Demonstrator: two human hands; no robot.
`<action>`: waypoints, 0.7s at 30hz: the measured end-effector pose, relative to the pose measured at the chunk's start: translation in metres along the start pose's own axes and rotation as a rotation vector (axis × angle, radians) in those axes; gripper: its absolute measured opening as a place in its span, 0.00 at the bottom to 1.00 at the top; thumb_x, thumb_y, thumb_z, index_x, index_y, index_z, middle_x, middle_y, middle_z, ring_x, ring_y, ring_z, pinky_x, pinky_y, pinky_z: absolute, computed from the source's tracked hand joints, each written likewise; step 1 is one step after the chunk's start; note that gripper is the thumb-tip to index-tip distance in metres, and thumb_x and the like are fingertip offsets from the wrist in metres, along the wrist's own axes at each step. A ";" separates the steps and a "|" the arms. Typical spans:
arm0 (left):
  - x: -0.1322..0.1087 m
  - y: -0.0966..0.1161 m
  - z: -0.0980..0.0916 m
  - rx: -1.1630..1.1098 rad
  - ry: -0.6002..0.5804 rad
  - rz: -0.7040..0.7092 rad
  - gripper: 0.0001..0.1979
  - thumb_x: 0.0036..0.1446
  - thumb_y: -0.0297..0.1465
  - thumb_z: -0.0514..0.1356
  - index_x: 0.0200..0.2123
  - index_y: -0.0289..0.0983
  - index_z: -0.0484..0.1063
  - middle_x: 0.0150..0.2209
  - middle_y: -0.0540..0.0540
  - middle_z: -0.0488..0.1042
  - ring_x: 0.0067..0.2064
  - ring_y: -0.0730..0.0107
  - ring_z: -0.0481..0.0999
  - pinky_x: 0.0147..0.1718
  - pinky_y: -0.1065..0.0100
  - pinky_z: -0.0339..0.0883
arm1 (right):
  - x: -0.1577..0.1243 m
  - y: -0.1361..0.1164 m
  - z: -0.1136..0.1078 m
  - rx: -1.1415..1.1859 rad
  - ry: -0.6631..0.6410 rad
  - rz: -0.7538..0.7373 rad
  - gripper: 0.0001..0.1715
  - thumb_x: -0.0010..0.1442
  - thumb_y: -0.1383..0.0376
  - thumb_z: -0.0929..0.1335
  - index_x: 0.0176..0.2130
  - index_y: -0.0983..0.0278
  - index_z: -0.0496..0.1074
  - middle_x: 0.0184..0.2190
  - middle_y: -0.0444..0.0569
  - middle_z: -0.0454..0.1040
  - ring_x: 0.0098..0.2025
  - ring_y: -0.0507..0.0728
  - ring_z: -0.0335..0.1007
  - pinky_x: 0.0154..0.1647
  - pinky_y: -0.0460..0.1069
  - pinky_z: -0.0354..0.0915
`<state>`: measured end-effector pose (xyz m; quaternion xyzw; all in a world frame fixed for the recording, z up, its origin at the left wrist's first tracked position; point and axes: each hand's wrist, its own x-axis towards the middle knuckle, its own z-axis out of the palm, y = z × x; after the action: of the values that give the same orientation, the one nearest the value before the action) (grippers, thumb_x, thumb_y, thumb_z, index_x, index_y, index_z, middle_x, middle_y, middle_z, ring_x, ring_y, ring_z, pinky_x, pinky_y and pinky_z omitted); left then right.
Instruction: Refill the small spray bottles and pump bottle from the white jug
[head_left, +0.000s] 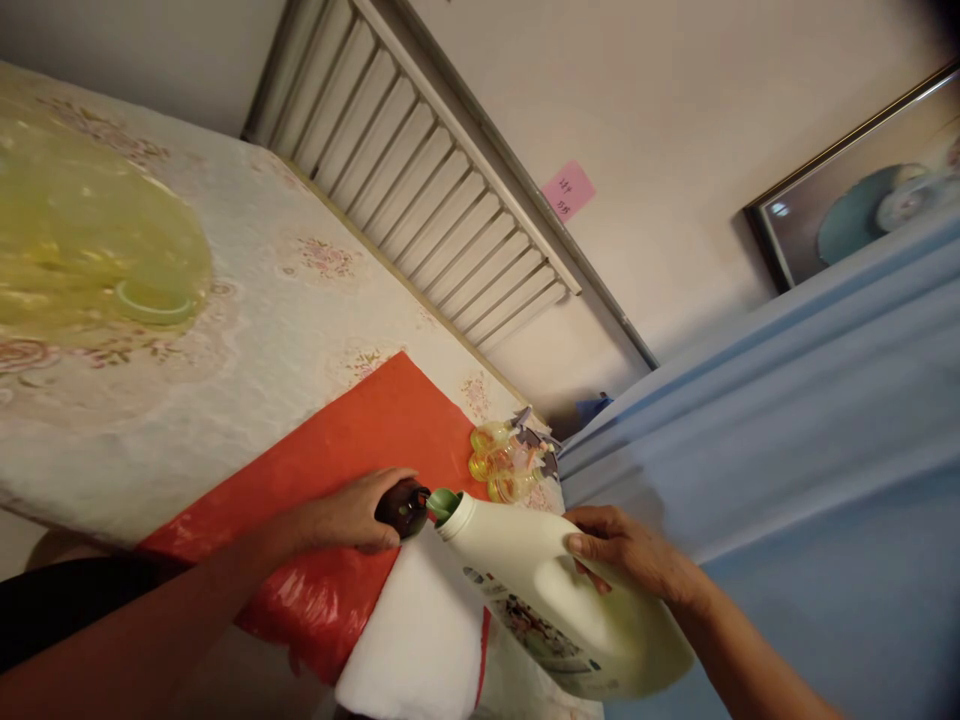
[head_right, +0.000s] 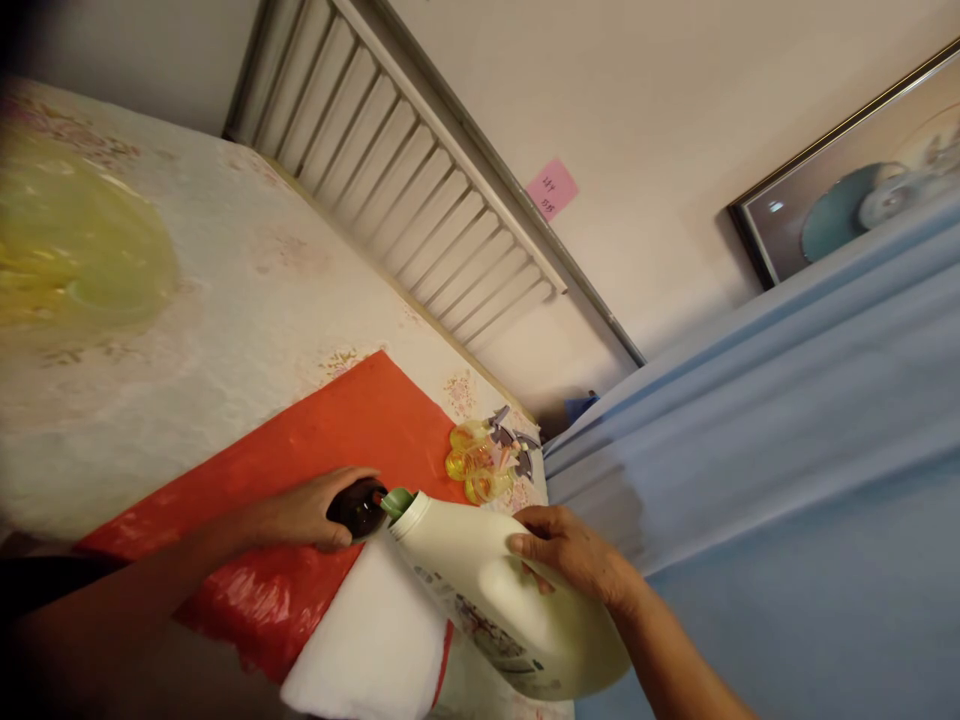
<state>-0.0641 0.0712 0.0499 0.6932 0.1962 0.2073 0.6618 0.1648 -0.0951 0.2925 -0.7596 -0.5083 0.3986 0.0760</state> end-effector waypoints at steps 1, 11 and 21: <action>0.000 0.000 0.000 -0.007 -0.003 -0.010 0.40 0.36 0.27 0.61 0.57 0.40 0.60 0.50 0.41 0.70 0.39 0.57 0.75 0.22 0.71 0.65 | 0.000 0.001 0.000 0.001 -0.002 -0.001 0.23 0.57 0.48 0.70 0.32 0.66 0.73 0.23 0.43 0.69 0.19 0.48 0.60 0.21 0.45 0.56; 0.001 -0.002 0.000 -0.033 -0.033 -0.026 0.40 0.36 0.27 0.61 0.58 0.39 0.59 0.48 0.41 0.71 0.37 0.58 0.76 0.22 0.70 0.65 | 0.000 -0.001 -0.001 -0.014 -0.003 0.004 0.24 0.57 0.47 0.69 0.32 0.67 0.72 0.23 0.43 0.69 0.20 0.48 0.60 0.21 0.44 0.57; 0.004 -0.007 0.000 0.005 -0.001 0.001 0.40 0.36 0.27 0.62 0.58 0.40 0.60 0.51 0.41 0.70 0.41 0.56 0.75 0.22 0.71 0.66 | 0.000 0.000 -0.002 -0.015 -0.007 0.014 0.24 0.57 0.48 0.70 0.32 0.67 0.71 0.23 0.43 0.68 0.20 0.48 0.60 0.22 0.44 0.57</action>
<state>-0.0606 0.0739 0.0428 0.6952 0.1962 0.2070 0.6599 0.1662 -0.0946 0.2941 -0.7622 -0.5065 0.3978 0.0657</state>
